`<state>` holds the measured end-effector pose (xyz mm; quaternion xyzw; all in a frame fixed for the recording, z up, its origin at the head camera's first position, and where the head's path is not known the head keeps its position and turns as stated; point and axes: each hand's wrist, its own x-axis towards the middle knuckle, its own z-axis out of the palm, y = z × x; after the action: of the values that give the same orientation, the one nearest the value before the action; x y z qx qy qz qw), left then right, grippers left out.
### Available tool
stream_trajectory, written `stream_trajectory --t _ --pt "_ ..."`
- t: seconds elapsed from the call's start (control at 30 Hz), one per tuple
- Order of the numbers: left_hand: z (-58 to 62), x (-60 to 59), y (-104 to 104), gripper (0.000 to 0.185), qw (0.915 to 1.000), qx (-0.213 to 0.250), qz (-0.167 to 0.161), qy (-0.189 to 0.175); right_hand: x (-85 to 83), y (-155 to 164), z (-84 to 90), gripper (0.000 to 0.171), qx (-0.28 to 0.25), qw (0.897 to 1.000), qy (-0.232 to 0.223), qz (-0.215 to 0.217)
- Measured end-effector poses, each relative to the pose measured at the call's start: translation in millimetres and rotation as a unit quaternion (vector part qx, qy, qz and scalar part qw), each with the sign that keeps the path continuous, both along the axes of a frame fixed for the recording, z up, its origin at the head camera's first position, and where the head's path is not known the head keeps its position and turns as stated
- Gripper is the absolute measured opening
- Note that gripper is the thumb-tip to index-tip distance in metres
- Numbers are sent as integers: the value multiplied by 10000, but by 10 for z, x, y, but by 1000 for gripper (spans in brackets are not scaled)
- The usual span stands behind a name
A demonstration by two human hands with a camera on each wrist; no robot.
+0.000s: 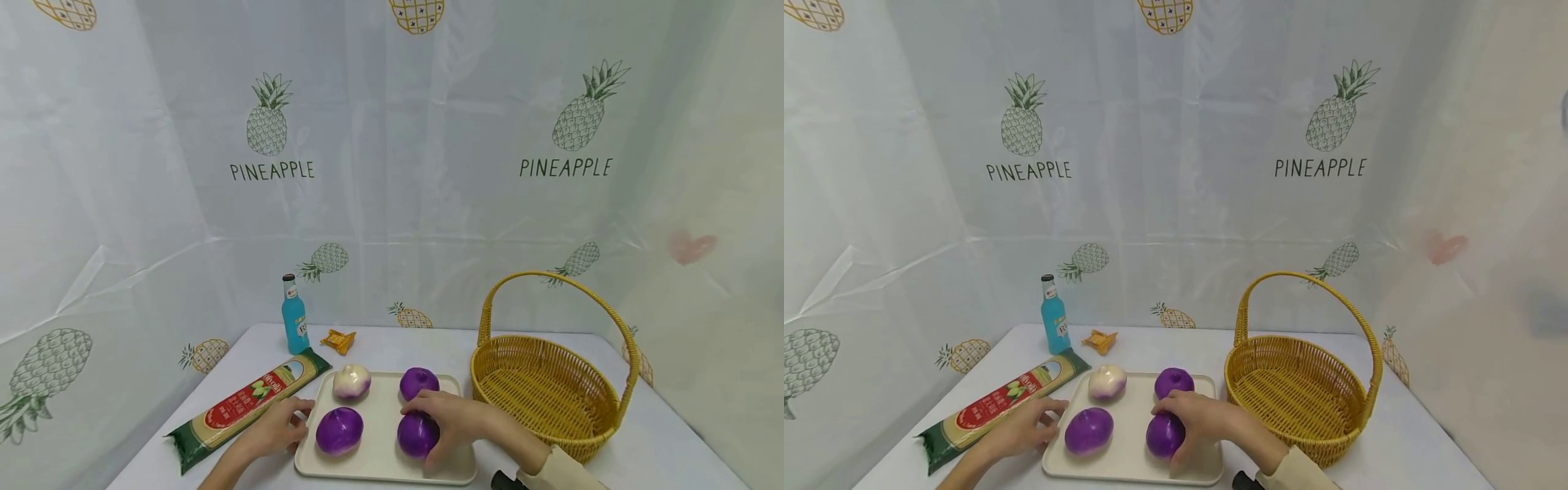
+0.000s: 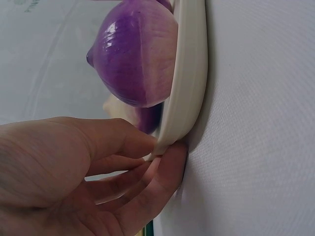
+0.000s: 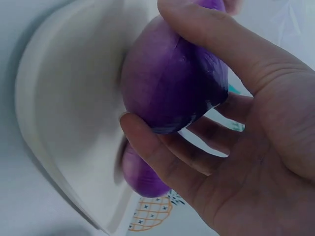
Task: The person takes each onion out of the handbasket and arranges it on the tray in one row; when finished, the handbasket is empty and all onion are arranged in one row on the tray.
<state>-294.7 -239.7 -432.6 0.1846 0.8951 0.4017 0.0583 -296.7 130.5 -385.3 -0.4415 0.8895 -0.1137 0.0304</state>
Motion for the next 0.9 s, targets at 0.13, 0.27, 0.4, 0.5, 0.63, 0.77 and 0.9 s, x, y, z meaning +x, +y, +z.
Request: stream_trajectory --t 0.13,0.27,0.4,0.5,0.63,0.77,0.9 --pt "10 3 -4 53 10000 38 -45 33 5 -10 -32 83 -37 10000 18 75" --pt "19 5 -6 53 9999 120 -89 32 5 -8 -49 85 -6 10000 -21 -43" --pt "23 10 -5 52 9999 107 -89 30 12 0 -48 85 28 9998 -115 -157" --pt "24 12 -4 52 9999 87 -51 8 17 3 -41 86 17 9996 -194 -227" --pt "22 10 -1 52 10000 78 -5 -22 13 29 -24 89 -130 9991 -323 -247" --pt "24 7 6 52 9999 107 -4 -36 -3 100 1 87 -297 9992 -262 -75" --pt "25 3 18 52 9999 109 -1 -51 4 220 66 83 -466 9986 -231 -16"
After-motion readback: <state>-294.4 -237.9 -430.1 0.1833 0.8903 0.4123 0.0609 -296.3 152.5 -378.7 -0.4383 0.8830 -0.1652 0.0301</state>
